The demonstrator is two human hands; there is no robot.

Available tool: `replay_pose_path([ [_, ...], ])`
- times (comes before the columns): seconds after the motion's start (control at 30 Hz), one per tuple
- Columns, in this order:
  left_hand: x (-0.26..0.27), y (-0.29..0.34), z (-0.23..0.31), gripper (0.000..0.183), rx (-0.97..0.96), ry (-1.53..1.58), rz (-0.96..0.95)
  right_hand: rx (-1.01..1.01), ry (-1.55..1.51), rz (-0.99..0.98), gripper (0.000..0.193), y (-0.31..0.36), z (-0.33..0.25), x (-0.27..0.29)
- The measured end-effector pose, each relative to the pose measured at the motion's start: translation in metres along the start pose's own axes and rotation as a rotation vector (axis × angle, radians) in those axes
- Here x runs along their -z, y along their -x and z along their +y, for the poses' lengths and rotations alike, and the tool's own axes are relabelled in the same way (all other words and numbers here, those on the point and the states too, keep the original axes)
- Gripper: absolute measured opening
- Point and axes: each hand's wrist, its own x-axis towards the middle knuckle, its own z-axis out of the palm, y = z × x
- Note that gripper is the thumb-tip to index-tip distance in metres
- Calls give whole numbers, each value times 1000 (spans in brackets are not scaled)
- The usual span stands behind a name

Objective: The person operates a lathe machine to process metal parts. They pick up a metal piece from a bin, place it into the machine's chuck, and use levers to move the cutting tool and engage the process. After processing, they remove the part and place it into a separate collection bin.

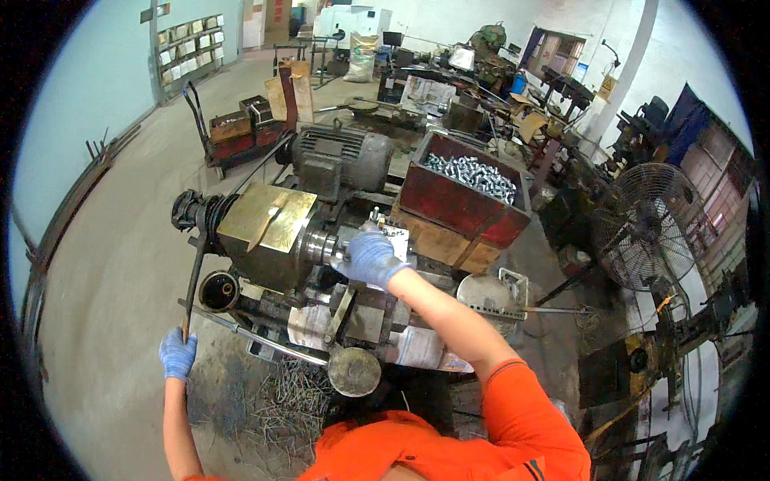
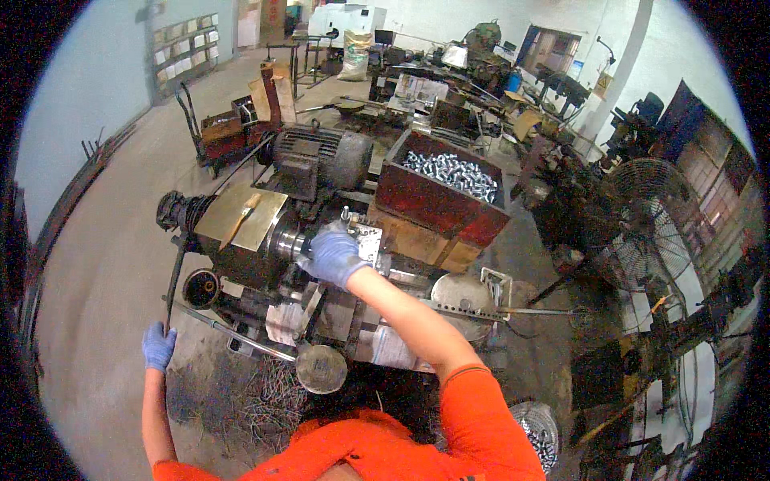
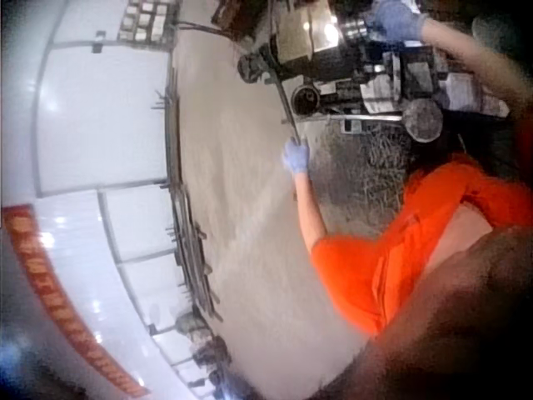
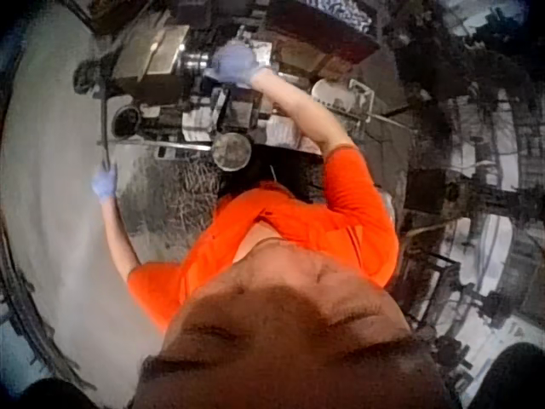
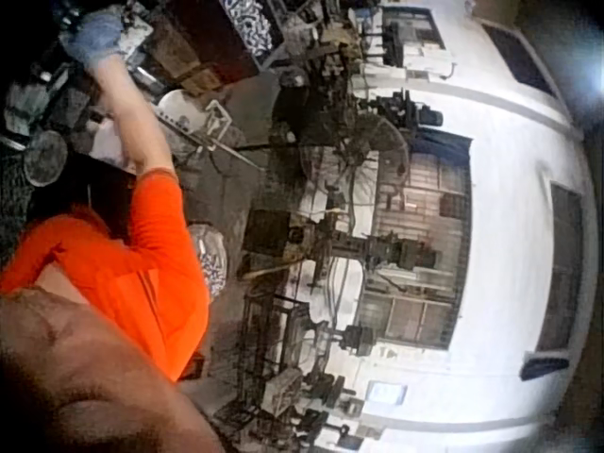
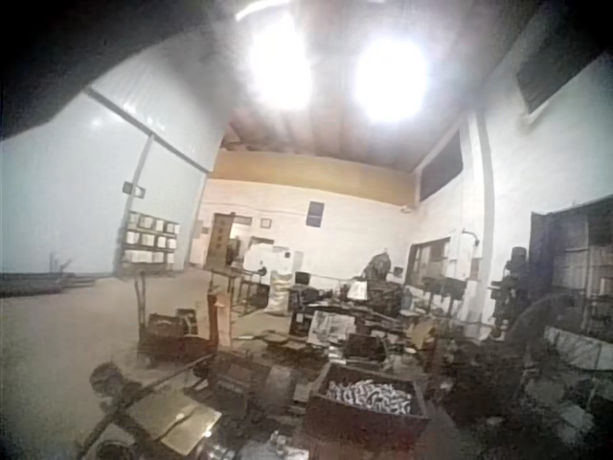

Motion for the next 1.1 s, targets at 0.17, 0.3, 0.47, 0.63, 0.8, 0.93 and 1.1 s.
replay_pose_path([
  [0.17, -3, 2, -13, 33, 43, -12, -76, -105, 151, 67, 44, 30, 48, 90],
  [0.3, -6, -3, -5, 34, -37, 19, -38, -409, 279, 434, 44, 40, 115, 100],
  [0.47, -25, -9, -37, 31, 160, 347, -247, -233, -78, 497, 38, 91, 79, 84],
  [0.63, -25, -23, -44, 30, 190, 881, -451, -511, -388, 453, 31, 233, 78, 33],
  [0.8, 21, -8, -12, 43, 330, 508, -655, -1289, -460, 393, 31, 434, 91, 18],
  [0.93, -7, -23, 43, 43, 294, 535, -707, -1831, -87, 367, 59, 679, 93, -25],
  [1.1, -11, -25, 55, 43, 314, 533, -720, -2065, -159, -71, 56, 714, 48, -37],
])
